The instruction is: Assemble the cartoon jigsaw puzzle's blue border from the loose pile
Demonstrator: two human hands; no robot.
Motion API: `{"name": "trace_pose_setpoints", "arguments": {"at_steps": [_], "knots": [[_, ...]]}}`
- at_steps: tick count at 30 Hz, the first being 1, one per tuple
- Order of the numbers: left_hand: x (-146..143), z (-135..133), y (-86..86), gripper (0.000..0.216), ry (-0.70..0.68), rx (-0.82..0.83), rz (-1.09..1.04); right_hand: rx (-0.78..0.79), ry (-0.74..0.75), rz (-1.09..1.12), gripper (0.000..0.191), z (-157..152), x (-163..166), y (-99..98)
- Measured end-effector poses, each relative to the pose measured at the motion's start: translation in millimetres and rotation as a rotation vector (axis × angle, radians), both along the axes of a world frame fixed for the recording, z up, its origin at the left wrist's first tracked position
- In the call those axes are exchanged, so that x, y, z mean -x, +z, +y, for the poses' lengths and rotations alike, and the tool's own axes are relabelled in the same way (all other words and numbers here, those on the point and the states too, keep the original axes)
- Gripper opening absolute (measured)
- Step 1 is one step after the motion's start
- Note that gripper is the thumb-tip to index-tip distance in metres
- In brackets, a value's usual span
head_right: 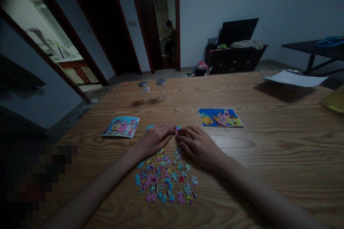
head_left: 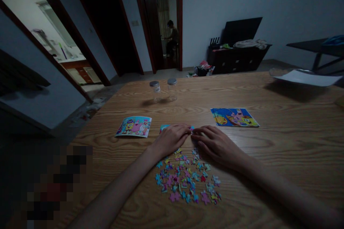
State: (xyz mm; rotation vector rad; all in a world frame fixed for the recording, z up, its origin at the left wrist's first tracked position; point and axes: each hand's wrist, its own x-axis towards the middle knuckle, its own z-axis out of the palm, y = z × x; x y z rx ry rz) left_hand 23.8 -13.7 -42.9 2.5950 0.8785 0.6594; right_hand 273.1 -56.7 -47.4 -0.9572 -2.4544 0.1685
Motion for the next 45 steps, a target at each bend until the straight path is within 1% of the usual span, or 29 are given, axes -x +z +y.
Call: {"name": "trace_pose_setpoints", "arguments": {"at_steps": [6,13,20,23,27,31,34,37,40,43,45], "knots": [[2,-2,-2.1,0.023,0.02,0.06,-0.066,0.028,0.009,-0.027,0.038,0,0,1.3],[2,-2,-5.3,0.024,0.028,0.044,-0.065,0.122,0.039,0.053,0.035,-1,0,4.8],[1,-2,-4.4,0.023,0.026,0.025,-0.067,0.241,0.031,0.185,0.032,3,-3,5.3],[2,-2,-5.6,0.021,0.018,-0.003,-0.047,0.284,-0.004,0.265,0.03,7,-4,4.0],[2,-1,-8.0,0.018,0.015,-0.029,-0.045,0.297,-0.064,0.309,0.019,14,-4,1.6],[2,0,-6.4,0.026,0.054,0.038,-0.041,0.244,-0.095,0.213,0.01,26,1,0.5],[6,3,-3.0,0.03,0.087,0.119,-0.032,0.213,-0.12,0.159,0.009,34,6,-0.1],[12,8,-1.4,0.033,0.077,0.202,-0.043,0.221,-0.116,0.126,0.011,42,9,-1.4],[17,12,-2.2,0.036,0.067,0.264,-0.1,0.265,-0.107,0.096,0.007,48,10,-2.9],[19,12,-2.6,0.035,0.077,0.287,-0.125,0.285,-0.115,0.098,0.007,50,10,-3.9],[18,10,-2.1,0.034,0.068,0.254,-0.11,0.261,-0.111,0.124,0.009,48,9,-3.3]]}}
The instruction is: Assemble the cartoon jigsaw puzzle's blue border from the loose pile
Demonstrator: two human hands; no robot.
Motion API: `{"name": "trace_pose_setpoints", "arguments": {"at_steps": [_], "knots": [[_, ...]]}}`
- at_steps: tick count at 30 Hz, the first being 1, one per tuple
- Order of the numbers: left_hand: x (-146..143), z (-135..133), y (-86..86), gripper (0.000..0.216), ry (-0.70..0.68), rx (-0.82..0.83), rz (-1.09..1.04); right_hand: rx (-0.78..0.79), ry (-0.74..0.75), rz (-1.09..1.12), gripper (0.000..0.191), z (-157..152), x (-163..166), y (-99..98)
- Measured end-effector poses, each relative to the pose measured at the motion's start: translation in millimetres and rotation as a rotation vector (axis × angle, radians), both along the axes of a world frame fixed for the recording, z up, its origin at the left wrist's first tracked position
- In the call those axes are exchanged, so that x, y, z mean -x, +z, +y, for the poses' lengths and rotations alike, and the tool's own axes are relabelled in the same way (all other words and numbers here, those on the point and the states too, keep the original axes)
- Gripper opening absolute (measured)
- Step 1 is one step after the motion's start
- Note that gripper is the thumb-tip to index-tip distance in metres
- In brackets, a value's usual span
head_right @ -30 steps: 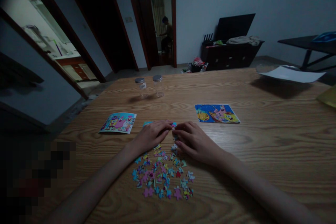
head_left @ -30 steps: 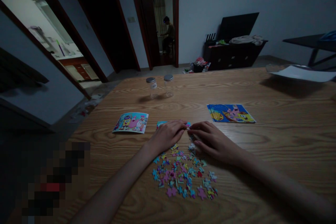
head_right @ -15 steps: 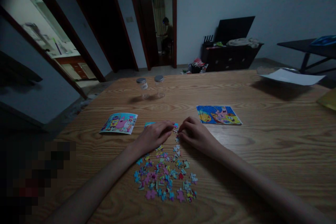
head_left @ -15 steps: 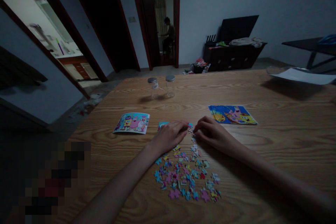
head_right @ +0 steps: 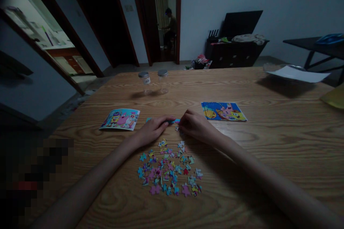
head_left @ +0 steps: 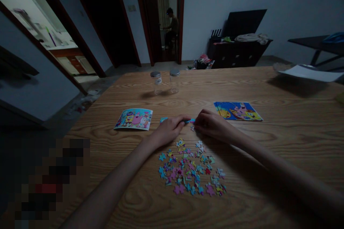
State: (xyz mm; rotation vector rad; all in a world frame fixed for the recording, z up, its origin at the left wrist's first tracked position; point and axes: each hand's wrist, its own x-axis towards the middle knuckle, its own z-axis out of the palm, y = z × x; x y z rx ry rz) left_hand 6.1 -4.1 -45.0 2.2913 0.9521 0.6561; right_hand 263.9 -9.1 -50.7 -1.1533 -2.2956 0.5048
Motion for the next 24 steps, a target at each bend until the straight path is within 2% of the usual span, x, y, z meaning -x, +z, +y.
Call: {"name": "trace_pose_setpoints", "arguments": {"at_steps": [5,9,13,18,24], "knots": [[-3,-7,-1.6,0.026,-0.046,-0.113,0.017,-0.044,0.034,0.039,0.009,-13,-2,6.9],[-4,-6,-6.3,0.035,-0.027,-0.131,0.016,-0.018,0.095,0.043,0.01,-15,0,9.0],[-4,-5,-8.5,0.035,-0.037,-0.159,0.02,-0.018,0.058,0.019,0.012,-9,5,4.4],[-5,-6,-5.9,0.032,-0.029,-0.187,0.032,0.088,-0.031,0.055,0.013,-3,10,-6.3],[-5,-8,-3.7,0.033,-0.026,-0.199,0.072,0.305,-0.078,0.278,0.026,-1,9,-18.7]]}}
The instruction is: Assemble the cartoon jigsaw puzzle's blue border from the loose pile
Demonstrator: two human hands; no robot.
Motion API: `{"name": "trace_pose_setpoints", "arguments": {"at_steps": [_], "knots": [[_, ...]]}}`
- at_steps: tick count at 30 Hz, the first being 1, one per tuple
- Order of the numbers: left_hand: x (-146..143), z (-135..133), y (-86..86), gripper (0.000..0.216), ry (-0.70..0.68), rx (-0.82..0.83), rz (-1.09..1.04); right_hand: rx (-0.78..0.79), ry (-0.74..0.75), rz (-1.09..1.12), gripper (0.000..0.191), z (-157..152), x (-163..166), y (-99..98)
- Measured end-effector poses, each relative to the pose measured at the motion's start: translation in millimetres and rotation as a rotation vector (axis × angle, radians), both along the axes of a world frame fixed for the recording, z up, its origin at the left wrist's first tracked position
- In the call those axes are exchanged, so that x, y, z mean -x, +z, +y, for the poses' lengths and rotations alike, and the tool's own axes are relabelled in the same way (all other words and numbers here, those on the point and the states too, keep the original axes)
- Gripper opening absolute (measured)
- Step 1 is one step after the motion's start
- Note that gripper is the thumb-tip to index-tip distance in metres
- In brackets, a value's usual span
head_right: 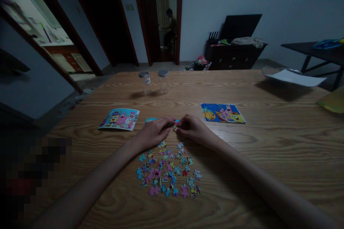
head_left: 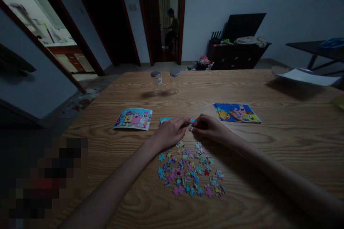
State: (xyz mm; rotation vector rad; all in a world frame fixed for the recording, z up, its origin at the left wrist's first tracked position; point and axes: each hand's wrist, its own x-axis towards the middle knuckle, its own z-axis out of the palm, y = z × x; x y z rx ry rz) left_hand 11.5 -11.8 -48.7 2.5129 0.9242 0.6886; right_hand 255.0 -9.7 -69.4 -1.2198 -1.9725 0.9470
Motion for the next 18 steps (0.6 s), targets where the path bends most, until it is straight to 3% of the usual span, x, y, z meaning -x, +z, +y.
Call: {"name": "trace_pose_setpoints", "arguments": {"at_steps": [5,11,18], "knots": [[0,0,-0.2,0.034,0.006,-0.005,0.038,0.033,0.008,0.045,0.025,-3,2,1.4],[0,-3,2.2,0.039,0.014,-0.014,0.063,-0.197,-0.081,-0.117,0.017,-11,4,6.3],[0,-4,4.4,0.033,-0.039,-0.06,0.05,-0.327,-0.106,-0.3,0.017,-15,6,12.6]]}}
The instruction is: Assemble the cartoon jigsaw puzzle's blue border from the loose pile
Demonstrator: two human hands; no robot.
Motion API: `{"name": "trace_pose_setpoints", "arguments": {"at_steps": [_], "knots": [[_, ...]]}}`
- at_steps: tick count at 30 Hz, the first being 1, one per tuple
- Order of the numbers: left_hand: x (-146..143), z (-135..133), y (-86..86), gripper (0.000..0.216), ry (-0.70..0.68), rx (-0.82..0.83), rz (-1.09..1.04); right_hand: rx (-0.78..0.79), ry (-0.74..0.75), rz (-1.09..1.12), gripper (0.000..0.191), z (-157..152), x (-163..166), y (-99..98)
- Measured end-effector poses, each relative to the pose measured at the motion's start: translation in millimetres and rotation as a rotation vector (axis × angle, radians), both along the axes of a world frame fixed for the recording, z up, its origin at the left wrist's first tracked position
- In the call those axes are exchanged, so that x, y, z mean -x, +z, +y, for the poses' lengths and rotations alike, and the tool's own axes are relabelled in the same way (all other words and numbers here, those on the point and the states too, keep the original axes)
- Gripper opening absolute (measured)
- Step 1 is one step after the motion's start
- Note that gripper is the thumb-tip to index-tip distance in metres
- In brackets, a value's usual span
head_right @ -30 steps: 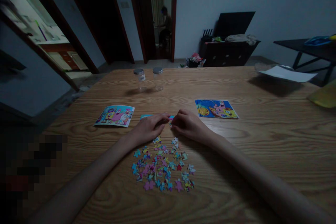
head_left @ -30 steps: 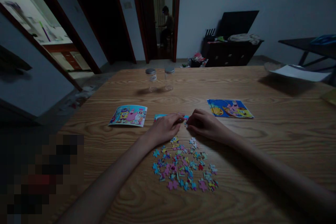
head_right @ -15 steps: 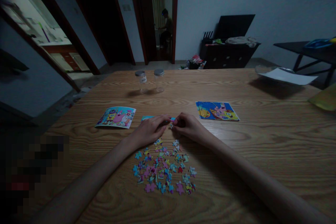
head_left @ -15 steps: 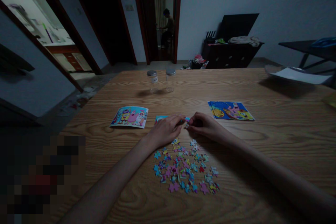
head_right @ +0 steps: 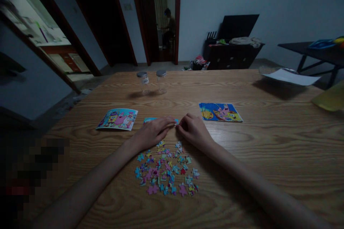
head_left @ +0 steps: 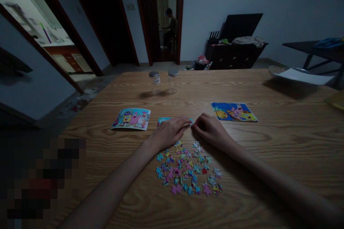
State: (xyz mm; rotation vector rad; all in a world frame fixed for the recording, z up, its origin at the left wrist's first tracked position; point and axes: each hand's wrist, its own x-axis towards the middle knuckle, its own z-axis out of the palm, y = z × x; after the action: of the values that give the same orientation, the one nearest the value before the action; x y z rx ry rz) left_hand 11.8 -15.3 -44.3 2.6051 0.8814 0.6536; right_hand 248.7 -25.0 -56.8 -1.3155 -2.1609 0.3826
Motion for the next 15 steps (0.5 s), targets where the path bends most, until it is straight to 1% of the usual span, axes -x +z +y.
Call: {"name": "trace_pose_setpoints", "arguments": {"at_steps": [4,8,11,13,15], "knots": [[1,1,-1.2,0.032,0.0,-0.011,0.018,-0.035,0.019,0.006,0.019,-4,-1,5.8],[2,1,-0.6,0.034,-0.003,-0.034,0.031,-0.103,0.143,-0.021,0.015,-11,-12,12.7],[1,1,1.6,0.034,-0.035,-0.063,0.046,-0.19,0.232,-0.121,0.025,-14,-19,14.8],[1,0,2.4,0.033,-0.038,-0.078,0.055,-0.19,0.289,-0.169,0.03,-14,-20,14.8],[1,0,1.8,0.033,-0.037,-0.083,0.053,-0.168,0.301,-0.178,0.031,-14,-19,14.8]]}}
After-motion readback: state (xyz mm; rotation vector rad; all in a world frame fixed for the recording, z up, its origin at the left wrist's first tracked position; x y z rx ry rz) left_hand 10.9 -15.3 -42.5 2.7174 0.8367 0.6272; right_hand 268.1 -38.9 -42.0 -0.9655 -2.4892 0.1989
